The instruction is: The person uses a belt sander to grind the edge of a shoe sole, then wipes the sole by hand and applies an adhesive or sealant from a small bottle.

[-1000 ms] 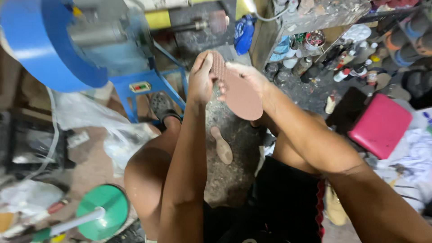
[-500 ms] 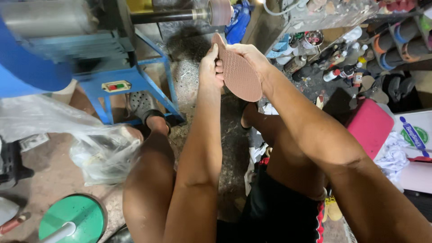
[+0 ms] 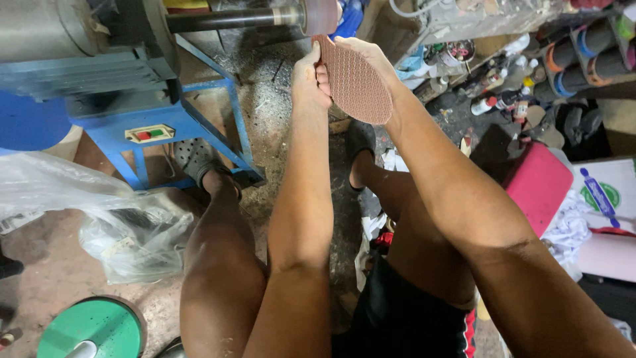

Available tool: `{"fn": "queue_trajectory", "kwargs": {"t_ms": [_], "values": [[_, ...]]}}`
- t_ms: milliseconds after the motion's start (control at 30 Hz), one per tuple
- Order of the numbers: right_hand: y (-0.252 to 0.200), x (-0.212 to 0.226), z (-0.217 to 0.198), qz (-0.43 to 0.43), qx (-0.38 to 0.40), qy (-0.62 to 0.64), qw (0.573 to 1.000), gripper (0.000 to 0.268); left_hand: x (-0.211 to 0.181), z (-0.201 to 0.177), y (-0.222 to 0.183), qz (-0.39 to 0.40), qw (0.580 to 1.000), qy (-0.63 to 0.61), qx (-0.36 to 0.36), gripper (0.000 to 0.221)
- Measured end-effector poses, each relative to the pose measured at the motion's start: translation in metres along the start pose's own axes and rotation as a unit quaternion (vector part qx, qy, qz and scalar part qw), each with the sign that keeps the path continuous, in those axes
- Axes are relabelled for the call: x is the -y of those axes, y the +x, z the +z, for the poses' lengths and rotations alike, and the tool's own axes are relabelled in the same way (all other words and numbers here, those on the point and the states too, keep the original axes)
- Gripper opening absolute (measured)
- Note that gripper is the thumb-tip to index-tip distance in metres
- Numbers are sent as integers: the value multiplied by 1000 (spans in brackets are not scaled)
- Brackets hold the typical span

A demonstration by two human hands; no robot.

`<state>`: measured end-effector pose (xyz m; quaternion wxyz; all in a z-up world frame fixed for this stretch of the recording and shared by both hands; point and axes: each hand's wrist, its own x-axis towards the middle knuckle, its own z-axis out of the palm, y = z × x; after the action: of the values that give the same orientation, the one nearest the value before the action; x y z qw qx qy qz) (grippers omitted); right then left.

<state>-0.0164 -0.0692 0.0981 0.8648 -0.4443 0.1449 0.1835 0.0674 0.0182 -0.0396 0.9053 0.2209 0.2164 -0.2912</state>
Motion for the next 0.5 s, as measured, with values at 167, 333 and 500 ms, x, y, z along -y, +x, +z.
{"fn": "queue_trajectory", "kwargs": {"t_ms": [167,333,500], "values": [[2,0,1,23,-20,24,999,38,2,-9,7,15,999,-17,38,27],[-5,-4,-4,12,14,5,1000,36,9,-15,2,-11,999,-18,26,36],[-3,1,3,26,20,6,999,38,8,-10,7,5,999,-26,19,33]]}}
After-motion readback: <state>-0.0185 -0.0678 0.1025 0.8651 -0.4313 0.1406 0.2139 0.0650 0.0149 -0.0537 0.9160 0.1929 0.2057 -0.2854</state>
